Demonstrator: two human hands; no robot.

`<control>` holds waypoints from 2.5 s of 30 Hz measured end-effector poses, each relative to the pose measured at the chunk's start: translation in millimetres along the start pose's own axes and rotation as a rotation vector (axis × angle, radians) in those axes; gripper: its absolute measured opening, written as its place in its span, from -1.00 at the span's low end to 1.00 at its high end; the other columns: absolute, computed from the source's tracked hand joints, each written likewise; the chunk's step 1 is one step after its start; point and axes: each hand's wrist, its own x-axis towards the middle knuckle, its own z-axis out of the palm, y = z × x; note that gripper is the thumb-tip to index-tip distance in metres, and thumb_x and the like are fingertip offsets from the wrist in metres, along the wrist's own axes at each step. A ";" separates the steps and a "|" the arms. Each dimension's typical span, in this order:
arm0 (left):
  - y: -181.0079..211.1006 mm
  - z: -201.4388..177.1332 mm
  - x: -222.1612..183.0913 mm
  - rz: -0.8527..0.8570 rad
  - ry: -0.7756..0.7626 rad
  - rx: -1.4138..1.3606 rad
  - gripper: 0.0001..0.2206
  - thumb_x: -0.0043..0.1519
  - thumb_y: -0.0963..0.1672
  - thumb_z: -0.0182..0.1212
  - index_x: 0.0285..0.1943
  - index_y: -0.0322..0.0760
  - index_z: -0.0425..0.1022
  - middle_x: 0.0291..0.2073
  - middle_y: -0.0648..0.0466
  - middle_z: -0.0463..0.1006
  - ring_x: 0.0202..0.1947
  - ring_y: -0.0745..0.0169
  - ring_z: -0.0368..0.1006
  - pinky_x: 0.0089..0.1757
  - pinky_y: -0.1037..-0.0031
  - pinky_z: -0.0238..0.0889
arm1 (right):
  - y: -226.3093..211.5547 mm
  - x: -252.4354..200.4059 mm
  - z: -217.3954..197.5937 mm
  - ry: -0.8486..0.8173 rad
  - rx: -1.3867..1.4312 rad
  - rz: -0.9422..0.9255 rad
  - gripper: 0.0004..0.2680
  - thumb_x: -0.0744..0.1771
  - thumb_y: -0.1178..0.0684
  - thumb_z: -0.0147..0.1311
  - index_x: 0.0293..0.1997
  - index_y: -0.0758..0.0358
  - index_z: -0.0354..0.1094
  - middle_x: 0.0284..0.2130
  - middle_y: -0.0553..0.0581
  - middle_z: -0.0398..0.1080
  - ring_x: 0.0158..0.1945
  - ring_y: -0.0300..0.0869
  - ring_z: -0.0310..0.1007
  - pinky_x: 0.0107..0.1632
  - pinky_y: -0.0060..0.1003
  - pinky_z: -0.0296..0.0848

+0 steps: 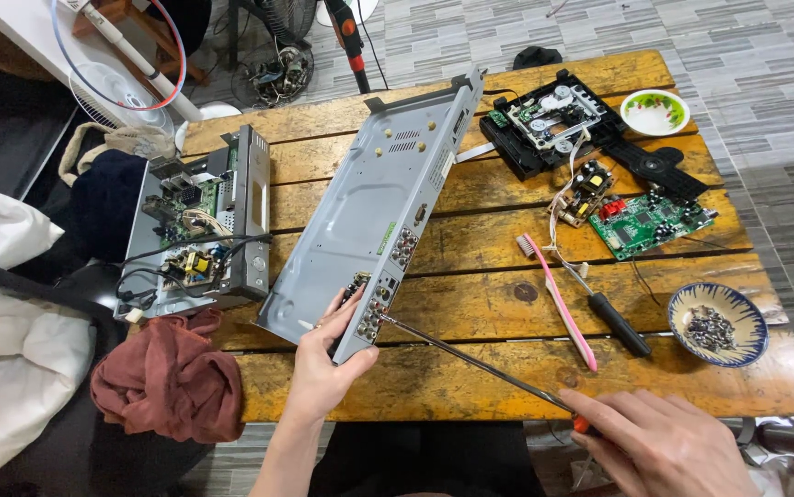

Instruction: Disassembling an electronic device to remove and clean circuit boards

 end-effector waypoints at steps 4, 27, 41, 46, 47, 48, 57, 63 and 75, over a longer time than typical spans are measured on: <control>0.4 0.6 0.1 -0.016 0.003 0.002 -0.42 -0.07 -0.20 0.27 0.26 -0.24 0.48 0.30 0.03 0.43 0.50 0.06 -0.01 0.31 0.12 0.00 | 0.9 0.4 -1.1 0.005 -0.007 -0.028 -0.67 0.28 -0.21 0.06 0.17 -0.15 0.33 -0.44 -0.15 0.47 -0.45 -0.18 0.48 -0.37 -0.28 0.44; -37.3 46.1 9.3 0.176 0.124 0.287 -0.47 -0.05 -0.18 0.32 0.21 -0.09 0.54 0.21 0.26 0.51 0.45 0.05 0.12 0.24 0.22 0.16 | 3.2 -4.9 -1.1 -0.401 -0.095 0.199 -0.70 0.35 -0.25 -0.07 0.22 -0.29 0.16 -0.36 -0.06 0.35 -0.47 0.02 0.51 -0.44 0.00 0.45; -71.2 74.0 15.3 0.354 0.239 0.490 -0.54 -0.03 -0.13 0.26 0.13 -0.06 0.58 0.20 0.30 0.52 0.40 0.02 0.23 -0.02 0.18 0.38 | 12.6 -15.9 23.8 -0.071 -0.181 0.171 -0.67 0.27 -0.10 0.08 0.17 -0.08 0.29 -0.31 -0.09 0.50 -0.30 -0.08 0.49 -0.22 -0.19 0.37; -74.1 79.3 13.6 0.406 0.269 0.500 -0.53 -0.04 -0.14 0.27 0.14 -0.08 0.58 0.18 0.25 0.54 0.37 -0.03 0.29 -0.01 0.25 0.36 | 17.0 -30.0 37.2 -0.100 -0.399 0.216 -0.59 0.31 -0.23 0.02 0.34 -0.26 0.17 -0.34 -0.16 0.40 -0.36 -0.14 0.41 -0.43 -0.21 0.31; -74.6 79.6 14.0 0.386 0.270 0.521 -0.51 -0.03 -0.13 0.27 0.17 -0.07 0.57 0.20 0.26 0.52 0.39 -0.01 0.27 0.01 0.25 0.36 | 18.1 -31.2 39.7 -0.108 -0.362 0.203 -0.60 0.32 -0.22 0.01 0.33 -0.19 0.18 -0.39 -0.11 0.37 -0.40 -0.14 0.39 -0.43 -0.22 0.33; -75.5 79.2 14.3 0.366 0.270 0.542 -0.50 -0.02 -0.12 0.27 0.19 -0.06 0.55 0.21 0.26 0.51 0.42 0.01 0.24 0.03 0.24 0.35 | 18.3 -32.0 42.5 -0.115 -0.325 0.189 -0.61 0.33 -0.22 0.01 0.32 -0.12 0.19 -0.44 -0.06 0.34 -0.43 -0.14 0.38 -0.43 -0.22 0.36; -74.5 77.1 16.1 0.423 0.302 0.496 -0.53 -0.03 -0.13 0.27 0.14 -0.11 0.58 0.18 0.21 0.54 0.37 -0.04 0.27 -0.01 0.20 0.36 | 24.1 -43.6 57.2 -0.149 -0.038 0.466 -0.77 0.16 -0.06 0.14 -0.16 -0.05 0.34 -0.37 -0.01 0.44 -0.32 -0.05 0.54 -0.27 -0.11 0.47; -82.7 80.0 17.2 0.368 0.267 0.498 -0.52 -0.01 -0.12 0.29 0.17 -0.11 0.55 0.21 0.23 0.50 0.40 -0.05 0.23 -0.01 0.14 0.40 | 15.6 -19.7 23.5 0.112 -0.275 0.127 -0.76 0.29 -0.14 0.13 -0.01 0.02 0.42 -0.41 -0.05 0.48 -0.38 -0.14 0.43 -0.21 -0.26 0.35; -76.6 79.0 18.7 0.427 0.299 0.488 -0.57 -0.01 -0.16 0.22 0.10 -0.07 0.60 0.17 0.25 0.53 0.35 -0.19 0.28 -0.04 0.14 0.40 | 32.3 -26.0 37.9 0.010 -0.059 0.358 -0.77 0.25 -0.18 0.10 -0.03 -0.17 0.48 -0.35 -0.18 0.58 -0.37 -0.16 0.56 -0.39 -0.21 0.46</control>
